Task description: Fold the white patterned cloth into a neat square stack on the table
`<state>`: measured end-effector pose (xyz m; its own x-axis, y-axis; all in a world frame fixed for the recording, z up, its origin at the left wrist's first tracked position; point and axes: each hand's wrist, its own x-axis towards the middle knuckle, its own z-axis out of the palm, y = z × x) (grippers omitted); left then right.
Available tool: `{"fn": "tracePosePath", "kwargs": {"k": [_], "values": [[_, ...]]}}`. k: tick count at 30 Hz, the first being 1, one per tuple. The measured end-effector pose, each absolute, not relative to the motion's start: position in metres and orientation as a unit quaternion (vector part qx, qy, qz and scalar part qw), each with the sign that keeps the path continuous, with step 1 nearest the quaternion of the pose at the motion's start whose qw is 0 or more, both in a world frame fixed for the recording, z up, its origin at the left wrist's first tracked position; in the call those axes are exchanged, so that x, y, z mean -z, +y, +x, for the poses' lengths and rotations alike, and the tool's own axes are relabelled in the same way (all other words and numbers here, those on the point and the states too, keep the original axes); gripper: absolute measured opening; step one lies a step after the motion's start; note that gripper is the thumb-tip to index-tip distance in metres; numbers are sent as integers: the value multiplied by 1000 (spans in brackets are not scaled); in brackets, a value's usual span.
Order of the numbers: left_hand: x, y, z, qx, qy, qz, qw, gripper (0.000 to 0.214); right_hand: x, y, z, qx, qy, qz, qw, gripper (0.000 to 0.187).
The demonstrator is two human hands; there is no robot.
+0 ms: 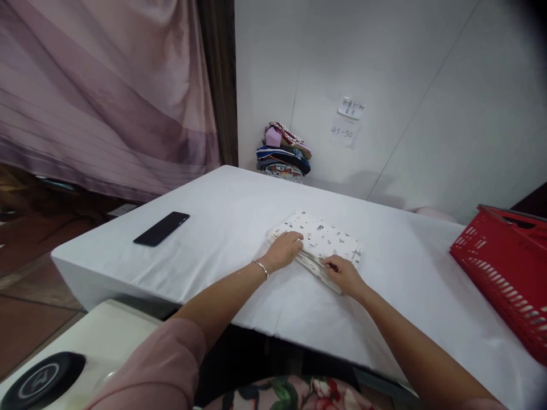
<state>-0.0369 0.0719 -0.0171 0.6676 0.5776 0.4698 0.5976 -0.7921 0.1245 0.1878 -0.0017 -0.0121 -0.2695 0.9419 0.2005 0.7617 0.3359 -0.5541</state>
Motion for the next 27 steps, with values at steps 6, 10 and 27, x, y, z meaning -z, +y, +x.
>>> {"fn": "tracePosePath", "kwargs": {"k": [6, 10, 27], "values": [[20, 68, -35, 227, -304, -925, 18, 23, 14, -1, 188, -197, -769, -548, 261, 23], [21, 68, -34, 223, -303, -927, -2, 19, 13, -1, 188, -199, -770, -543, 269, 23], [13, 75, -35, 207, -376, -903, 30, 15, 15, -1, 189, -185, -783, -537, 255, 22]]}}
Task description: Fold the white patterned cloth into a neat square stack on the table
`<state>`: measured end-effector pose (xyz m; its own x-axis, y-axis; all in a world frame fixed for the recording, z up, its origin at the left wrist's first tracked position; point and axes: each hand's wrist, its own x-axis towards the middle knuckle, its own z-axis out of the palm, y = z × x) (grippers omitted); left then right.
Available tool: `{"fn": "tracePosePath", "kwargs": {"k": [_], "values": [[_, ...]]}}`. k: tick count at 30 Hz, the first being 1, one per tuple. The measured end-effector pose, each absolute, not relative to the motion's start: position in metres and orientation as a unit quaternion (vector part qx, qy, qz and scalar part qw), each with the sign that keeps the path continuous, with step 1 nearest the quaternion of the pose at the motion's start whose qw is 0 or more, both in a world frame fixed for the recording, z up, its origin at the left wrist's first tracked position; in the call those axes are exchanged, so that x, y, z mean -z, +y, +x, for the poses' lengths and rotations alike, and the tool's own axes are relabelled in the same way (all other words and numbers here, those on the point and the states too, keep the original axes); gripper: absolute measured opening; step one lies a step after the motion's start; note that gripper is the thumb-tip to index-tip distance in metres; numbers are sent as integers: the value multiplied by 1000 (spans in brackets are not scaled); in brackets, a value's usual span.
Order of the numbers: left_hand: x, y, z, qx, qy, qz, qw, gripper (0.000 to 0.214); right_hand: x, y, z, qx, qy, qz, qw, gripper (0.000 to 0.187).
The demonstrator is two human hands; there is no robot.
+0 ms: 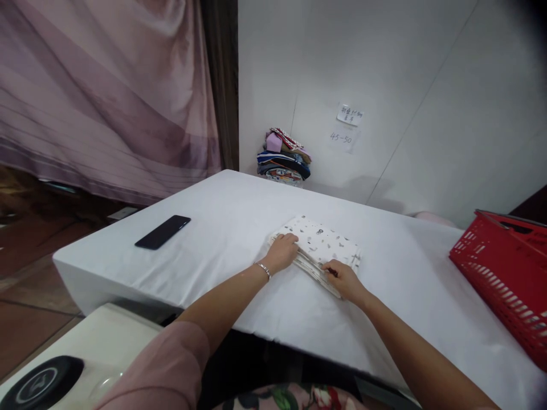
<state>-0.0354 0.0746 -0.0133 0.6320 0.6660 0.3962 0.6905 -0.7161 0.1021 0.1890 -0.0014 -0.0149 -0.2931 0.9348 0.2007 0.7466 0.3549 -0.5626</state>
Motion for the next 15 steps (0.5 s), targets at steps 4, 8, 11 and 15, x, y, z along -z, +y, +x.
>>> {"fn": "tracePosePath", "kwargs": {"k": [4, 8, 11, 15], "values": [[14, 75, -46, 216, -329, -917, 62, 17, 14, -6, 186, -165, -788, -550, 220, 23], [18, 75, -56, 183, -301, -933, 76, 21, 12, -11, 179, -108, -809, -560, 143, 25], [20, 77, -56, 174, -309, -933, 68, 21, 11, -12, 176, -79, -821, -556, 104, 27], [23, 81, -54, 172, -330, -926, 57, 21, 12, -13, 179, -95, -810, -566, 120, 37]]}}
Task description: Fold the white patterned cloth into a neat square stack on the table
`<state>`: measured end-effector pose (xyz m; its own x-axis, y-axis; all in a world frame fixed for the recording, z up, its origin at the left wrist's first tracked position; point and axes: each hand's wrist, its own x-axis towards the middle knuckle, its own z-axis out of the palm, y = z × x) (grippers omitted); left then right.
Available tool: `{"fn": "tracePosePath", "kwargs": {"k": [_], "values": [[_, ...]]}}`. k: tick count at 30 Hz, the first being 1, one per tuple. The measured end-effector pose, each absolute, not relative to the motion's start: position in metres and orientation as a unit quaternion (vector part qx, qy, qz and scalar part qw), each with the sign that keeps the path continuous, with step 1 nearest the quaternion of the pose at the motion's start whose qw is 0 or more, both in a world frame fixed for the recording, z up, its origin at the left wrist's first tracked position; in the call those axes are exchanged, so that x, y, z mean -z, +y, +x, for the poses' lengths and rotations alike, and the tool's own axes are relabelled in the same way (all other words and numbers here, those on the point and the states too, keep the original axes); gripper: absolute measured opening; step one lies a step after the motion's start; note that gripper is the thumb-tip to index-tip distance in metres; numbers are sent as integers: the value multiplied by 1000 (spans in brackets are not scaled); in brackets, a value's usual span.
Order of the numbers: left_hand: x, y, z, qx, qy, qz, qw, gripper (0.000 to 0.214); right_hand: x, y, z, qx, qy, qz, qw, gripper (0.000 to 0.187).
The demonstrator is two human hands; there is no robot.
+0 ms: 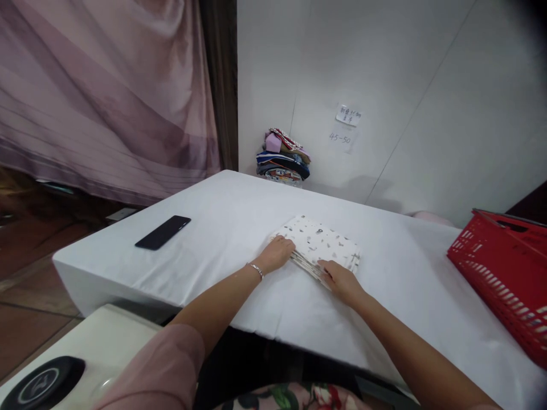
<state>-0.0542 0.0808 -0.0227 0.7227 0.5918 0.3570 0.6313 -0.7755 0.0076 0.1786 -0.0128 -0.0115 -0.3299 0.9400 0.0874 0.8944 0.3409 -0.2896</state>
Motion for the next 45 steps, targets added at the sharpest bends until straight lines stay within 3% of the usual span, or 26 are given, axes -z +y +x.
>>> {"fn": "tracePosePath", "kwargs": {"k": [7, 19, 29, 35, 39, 42, 45], "values": [[29, 82, -58, 176, -327, -925, 80, 19, 14, -19, 179, -53, -823, -554, 112, 36], [35, 89, -69, 195, -375, -900, 107, 17, 18, -31, 173, 15, -846, -520, 115, 50], [38, 93, -80, 234, -396, -887, 38, 32, 59, -54, 179, 81, -848, -472, 227, 53], [26, 88, -79, 268, -471, -839, -53, 24, 45, -53, 196, 7, -837, -453, 307, 51], [14, 100, -74, 311, -531, -784, -76, 29, 43, -35, 228, -60, -677, -599, 424, 38], [9, 118, -68, 298, -595, -739, -106, 37, 50, -19, 242, -197, -528, -701, 437, 49], [9, 127, -62, 211, -646, -716, -162, 41, 54, -3, 243, -280, -485, -706, 433, 63]]}}
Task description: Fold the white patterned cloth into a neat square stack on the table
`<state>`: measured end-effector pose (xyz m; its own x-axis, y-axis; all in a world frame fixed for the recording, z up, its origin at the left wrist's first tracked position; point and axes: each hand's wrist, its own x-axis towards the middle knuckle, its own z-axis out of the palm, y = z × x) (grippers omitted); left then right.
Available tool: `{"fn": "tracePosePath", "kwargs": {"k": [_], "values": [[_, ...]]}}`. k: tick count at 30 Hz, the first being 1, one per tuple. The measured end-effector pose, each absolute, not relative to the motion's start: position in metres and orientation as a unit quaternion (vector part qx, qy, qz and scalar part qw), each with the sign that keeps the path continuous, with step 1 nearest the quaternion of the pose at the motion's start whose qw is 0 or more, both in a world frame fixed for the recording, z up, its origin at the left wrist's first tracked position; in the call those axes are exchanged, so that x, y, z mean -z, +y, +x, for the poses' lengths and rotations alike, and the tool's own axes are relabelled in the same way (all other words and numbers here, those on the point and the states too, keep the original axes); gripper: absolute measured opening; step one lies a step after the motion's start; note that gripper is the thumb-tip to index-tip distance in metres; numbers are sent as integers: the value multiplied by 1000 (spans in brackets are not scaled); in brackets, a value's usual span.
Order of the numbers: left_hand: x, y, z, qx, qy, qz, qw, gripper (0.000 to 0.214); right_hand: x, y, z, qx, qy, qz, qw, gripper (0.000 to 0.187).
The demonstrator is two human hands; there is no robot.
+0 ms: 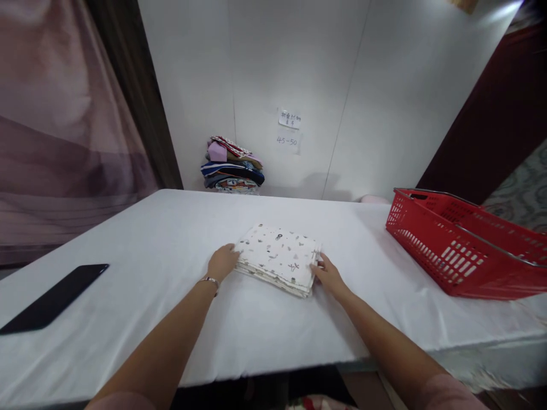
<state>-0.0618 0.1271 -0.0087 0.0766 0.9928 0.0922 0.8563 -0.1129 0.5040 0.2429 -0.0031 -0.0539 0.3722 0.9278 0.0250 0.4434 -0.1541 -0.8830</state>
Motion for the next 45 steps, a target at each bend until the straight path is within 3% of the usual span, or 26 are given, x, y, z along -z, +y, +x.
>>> {"fn": "tracePosePath", "kwargs": {"k": [6, 10, 12, 15, 19, 26, 37, 45], "values": [[13, 77, -67, -167, 663, 702, 200, 33, 52, 17, 264, -283, -499, -662, 482, 73], [9, 40, -77, -153, 644, 700, 269, 37, 43, 23, 288, -183, -535, -724, 396, 46], [6, 38, -79, -174, 664, 678, 261, 40, 34, 31, 290, -141, -549, -739, 364, 29], [8, 52, -75, -231, 683, 658, 219, 45, 20, 49, 283, -121, -566, -745, 332, 20], [23, 67, -59, -260, 662, 675, 198, 54, 10, 71, 271, -106, -566, -774, 264, 18], [35, 63, -52, -267, 651, 686, 185, 49, 10, 87, 265, -96, -551, -806, 192, 17], [41, 62, -54, -275, 633, 699, 185, 51, 19, 86, 271, -74, -520, -816, 241, 25], [32, 78, -55, -285, 625, 699, 197, 57, 20, 95, 277, -99, -533, -809, 227, 19]]}}
